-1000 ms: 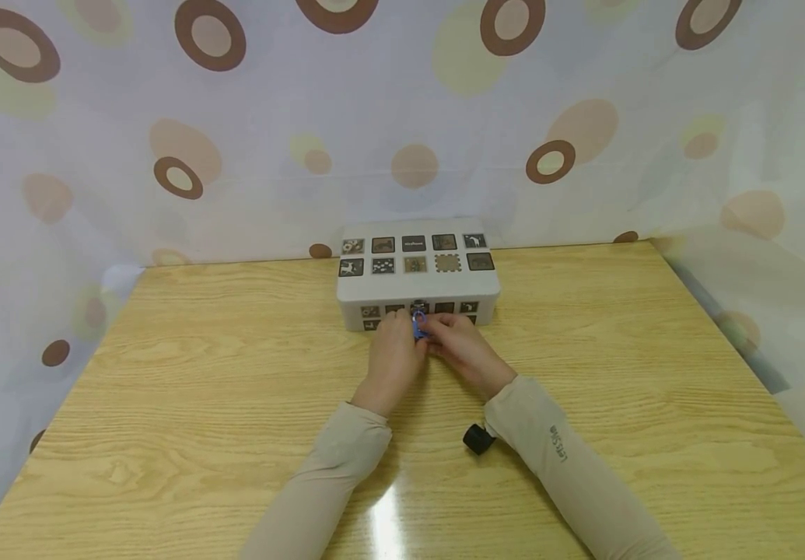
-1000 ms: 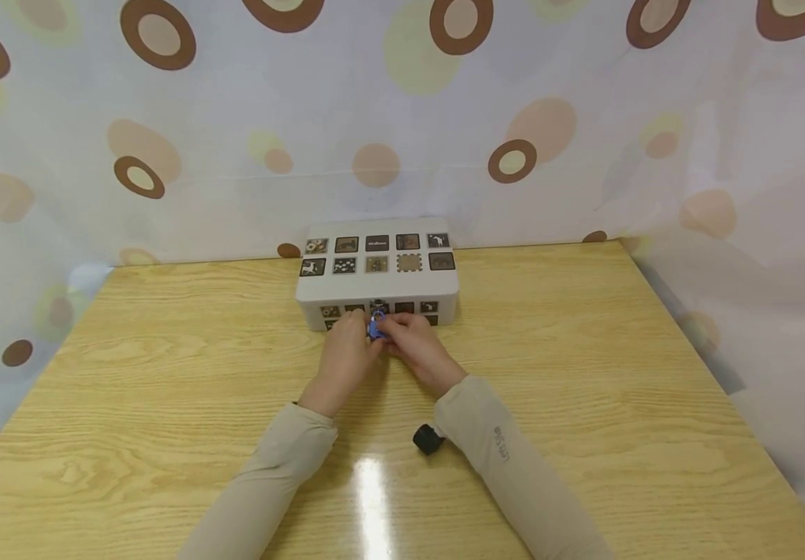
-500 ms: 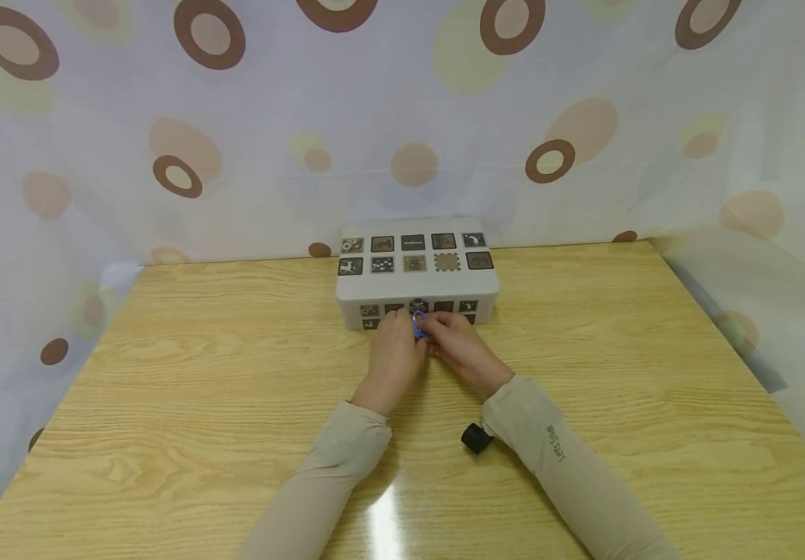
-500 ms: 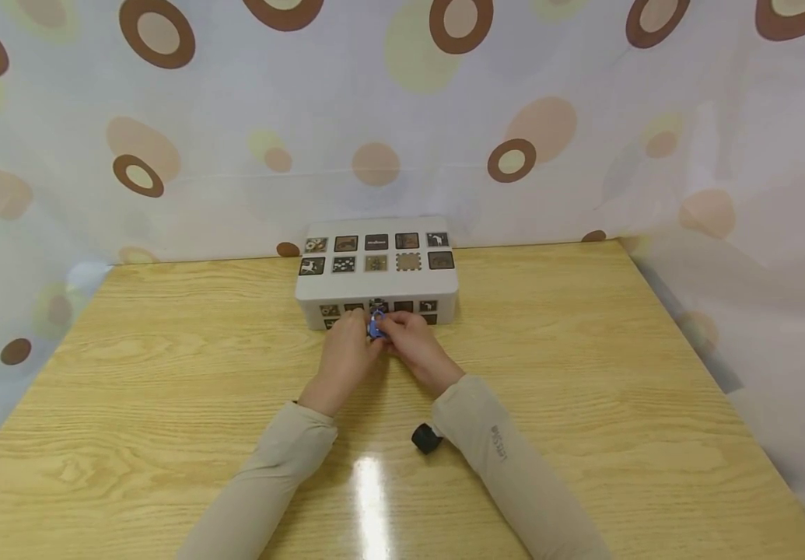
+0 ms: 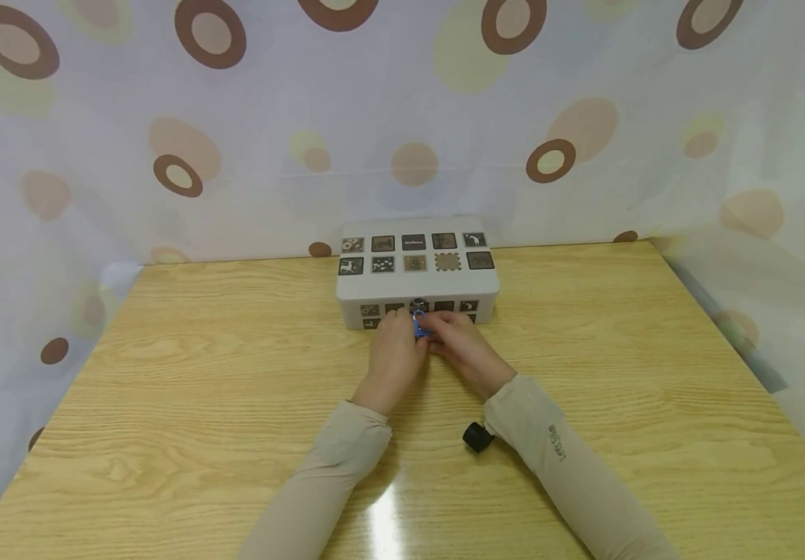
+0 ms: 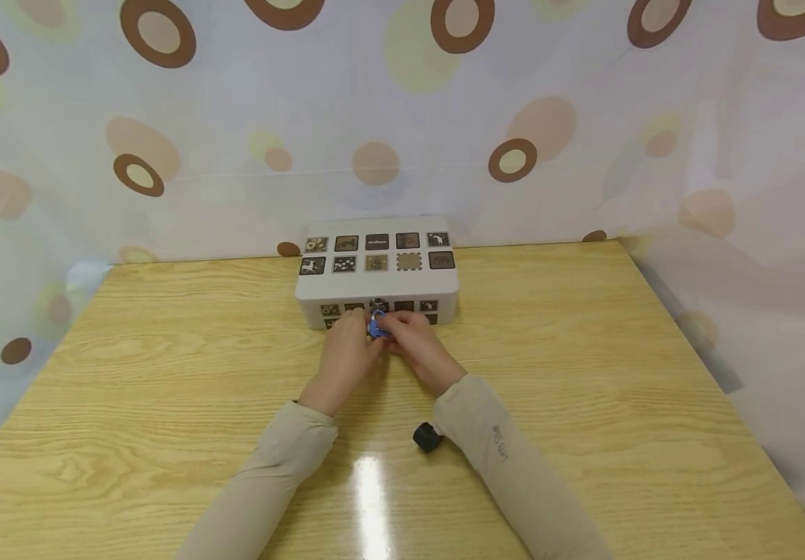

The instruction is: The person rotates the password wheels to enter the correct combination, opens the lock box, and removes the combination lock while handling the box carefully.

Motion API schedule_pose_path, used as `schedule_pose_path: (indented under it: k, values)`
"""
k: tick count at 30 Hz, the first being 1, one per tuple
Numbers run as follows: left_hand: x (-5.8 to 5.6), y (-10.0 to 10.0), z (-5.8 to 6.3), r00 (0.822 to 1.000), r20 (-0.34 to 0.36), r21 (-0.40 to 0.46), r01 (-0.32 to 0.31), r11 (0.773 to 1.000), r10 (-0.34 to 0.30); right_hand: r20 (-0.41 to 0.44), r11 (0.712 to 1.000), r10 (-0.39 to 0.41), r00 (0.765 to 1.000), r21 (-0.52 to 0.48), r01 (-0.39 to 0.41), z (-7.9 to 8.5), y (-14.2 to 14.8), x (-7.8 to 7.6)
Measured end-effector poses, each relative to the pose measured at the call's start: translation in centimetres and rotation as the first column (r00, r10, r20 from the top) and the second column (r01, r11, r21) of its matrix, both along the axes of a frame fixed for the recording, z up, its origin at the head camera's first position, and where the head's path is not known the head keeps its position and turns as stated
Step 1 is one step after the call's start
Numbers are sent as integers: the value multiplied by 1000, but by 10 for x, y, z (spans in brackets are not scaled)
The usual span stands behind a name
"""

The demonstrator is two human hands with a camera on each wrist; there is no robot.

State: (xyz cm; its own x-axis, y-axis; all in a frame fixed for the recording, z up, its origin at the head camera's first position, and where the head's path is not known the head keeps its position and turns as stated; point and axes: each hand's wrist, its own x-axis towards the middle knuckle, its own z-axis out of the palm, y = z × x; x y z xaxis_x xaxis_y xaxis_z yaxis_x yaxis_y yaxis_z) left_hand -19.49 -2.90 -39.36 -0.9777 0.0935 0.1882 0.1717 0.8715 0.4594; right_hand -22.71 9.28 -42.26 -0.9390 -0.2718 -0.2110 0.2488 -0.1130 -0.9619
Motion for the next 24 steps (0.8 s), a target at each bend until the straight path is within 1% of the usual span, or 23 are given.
schedule_pose_path:
  k: [8,13,19,24]
  values:
    - [0,0,0,1000,-21,-10,-8,1000,8,-11,1000,-10,1000,4,10,-1,-1,-1]
    - [0,1,0,1000,-8,-1,-12,1000,12,-11,1000,2,1000,10,-2,-1,0,-1]
    - [-1,1,1,999,29,5,-16,1000,16,44,999,18,999,-28,-16,1,6,-2]
    - [-2,-1,1,1000,29,20,-11,1000,11,35,999,33,999,-34,-32,1,9,-4]
